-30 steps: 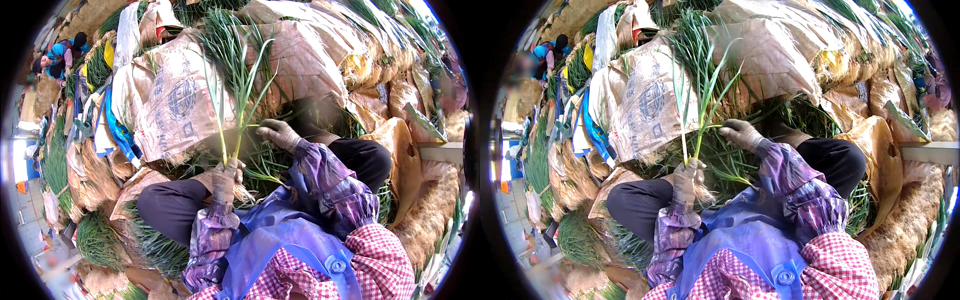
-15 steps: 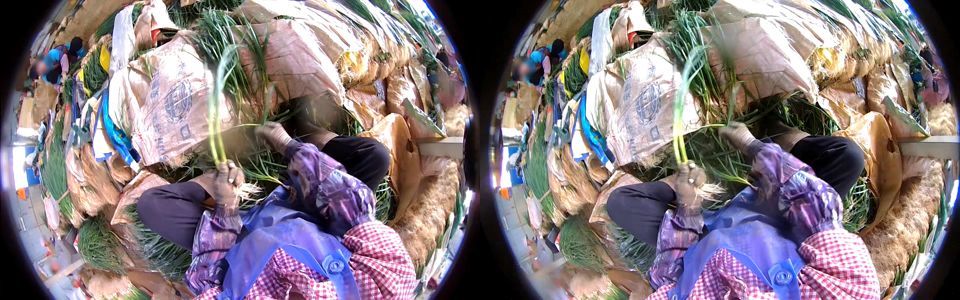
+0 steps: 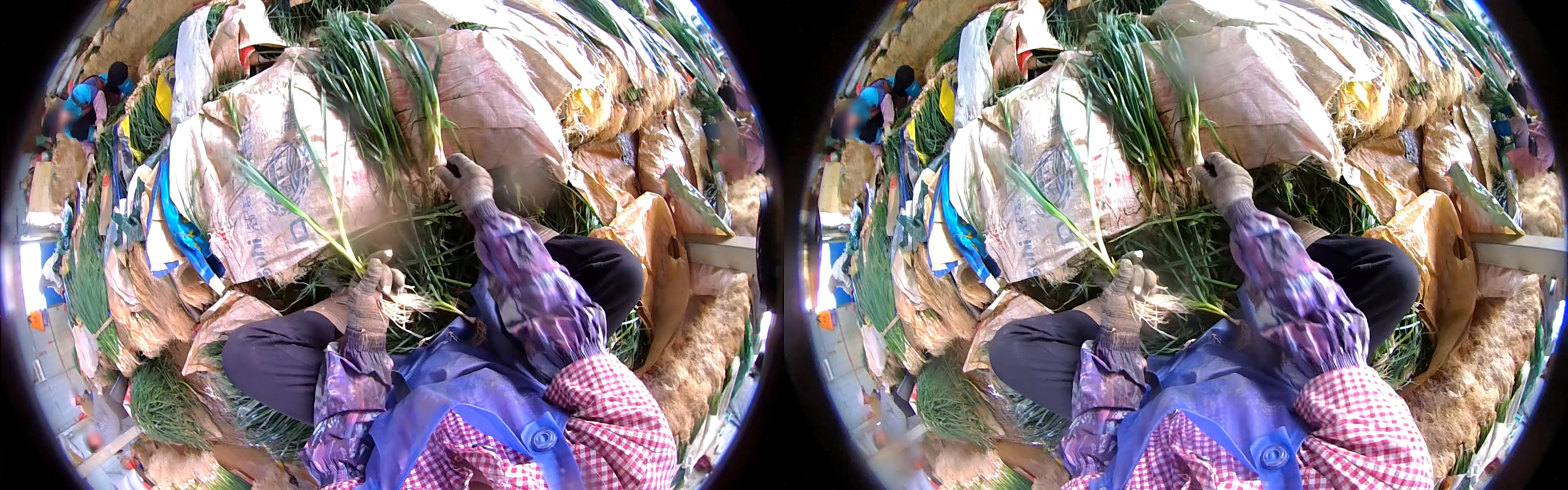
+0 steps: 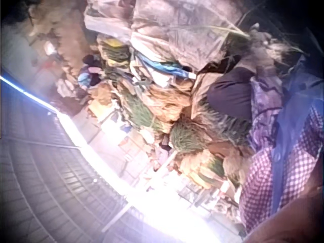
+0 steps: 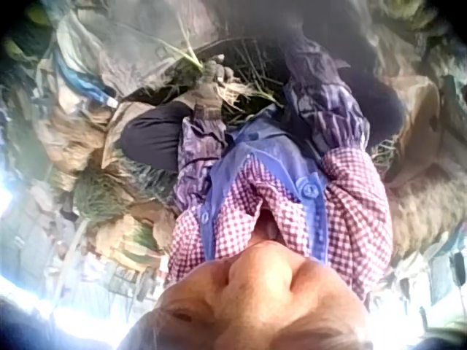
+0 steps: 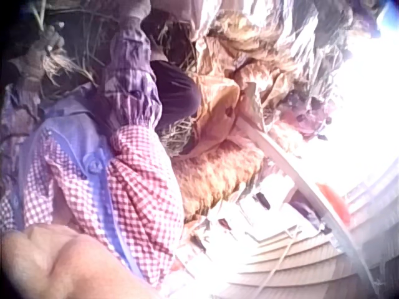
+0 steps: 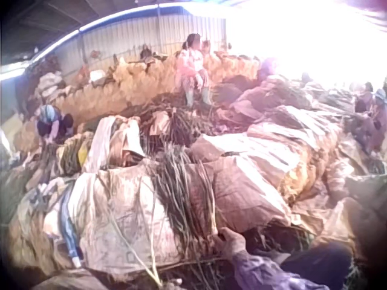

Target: The person sorts through bunches of green onions while sitting on the floor, picking up individual stalks, removing outer layers or damaged parts by hand, and placing the cleaned stalks into a separate pile.

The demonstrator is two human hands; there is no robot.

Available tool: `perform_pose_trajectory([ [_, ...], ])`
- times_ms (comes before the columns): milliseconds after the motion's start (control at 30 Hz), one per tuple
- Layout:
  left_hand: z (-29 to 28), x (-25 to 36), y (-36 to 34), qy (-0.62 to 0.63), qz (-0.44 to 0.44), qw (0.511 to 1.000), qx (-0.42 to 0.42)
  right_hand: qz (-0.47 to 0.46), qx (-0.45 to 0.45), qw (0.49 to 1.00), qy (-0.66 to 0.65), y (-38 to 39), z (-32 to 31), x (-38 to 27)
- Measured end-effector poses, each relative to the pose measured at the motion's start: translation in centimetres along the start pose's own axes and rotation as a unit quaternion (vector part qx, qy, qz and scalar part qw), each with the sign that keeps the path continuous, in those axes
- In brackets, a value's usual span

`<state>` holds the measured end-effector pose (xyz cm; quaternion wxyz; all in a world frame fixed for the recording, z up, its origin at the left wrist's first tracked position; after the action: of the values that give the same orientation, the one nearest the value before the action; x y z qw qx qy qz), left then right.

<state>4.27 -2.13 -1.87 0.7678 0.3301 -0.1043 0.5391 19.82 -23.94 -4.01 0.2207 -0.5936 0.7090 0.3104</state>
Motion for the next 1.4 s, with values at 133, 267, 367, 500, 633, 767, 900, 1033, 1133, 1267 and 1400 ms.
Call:
perform_pose_trajectory([
  [133,-0.5,-0.3,-1.9,-0.143,-0.018,0.983,0.118,-0.208,-0.010,0.978,0.032,5.6,-1.4,-3.0],
  [267,-0.6,-1.1,-3.8,-0.135,0.021,0.970,0.202,-0.232,-0.273,0.909,0.212,11.6,1.8,-9.6],
  [367,-1.6,-1.4,-3.2,-0.146,-0.030,0.972,0.181,-0.190,-0.242,0.931,-0.196,11.5,2.1,-5.9],
  [500,-1.8,-0.6,-0.1,-0.045,0.004,0.990,0.137,-0.143,-0.152,0.967,-0.149,8.9,0.8,-6.0],
  [633,-1.6,0.0,0.7,-0.041,0.017,0.995,0.091,-0.190,-0.315,0.916,-0.162,8.3,3.8,-9.0],
  [767,-0.8,0.3,1.6,-0.066,0.017,0.983,0.170,-0.338,-0.357,0.867,0.079,7.9,9.0,-7.1],
  [900,-4.4,0.1,2.1,-0.160,0.011,0.976,0.146,0.078,-0.116,0.877,-0.459,4.9,2.9,-5.2],
  [1033,-1.3,0.8,2.9,-0.194,-0.017,0.969,0.154,0.071,-0.328,0.911,-0.241,7.1,3.2,-6.6],
  [1133,-0.1,-0.5,2.0,-0.184,-0.016,0.974,0.129,-0.066,-0.228,0.937,-0.257,7.6,5.3,-7.0],
  [1267,-4.1,-0.3,1.1,-0.192,-0.031,0.972,0.130,-0.063,-0.081,0.977,-0.184,8.7,5.1,-7.3],
  [1400,-2.3,0.0,3.6,-0.143,-0.034,0.980,0.135,-0.008,-0.007,0.977,-0.211,4.9,2.2,0.2],
])
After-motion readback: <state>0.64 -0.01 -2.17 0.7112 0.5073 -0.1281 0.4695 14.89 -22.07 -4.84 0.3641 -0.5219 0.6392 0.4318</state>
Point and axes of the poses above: each hand's wrist, its own y-axis away from the middle knuckle, its own z-axis out of the palm, x = y × z, the point moved 4 cm from there along -y, towards the middle knuckle, and after that the axes turned 2 degrees about -x, right-handed, at the moved point
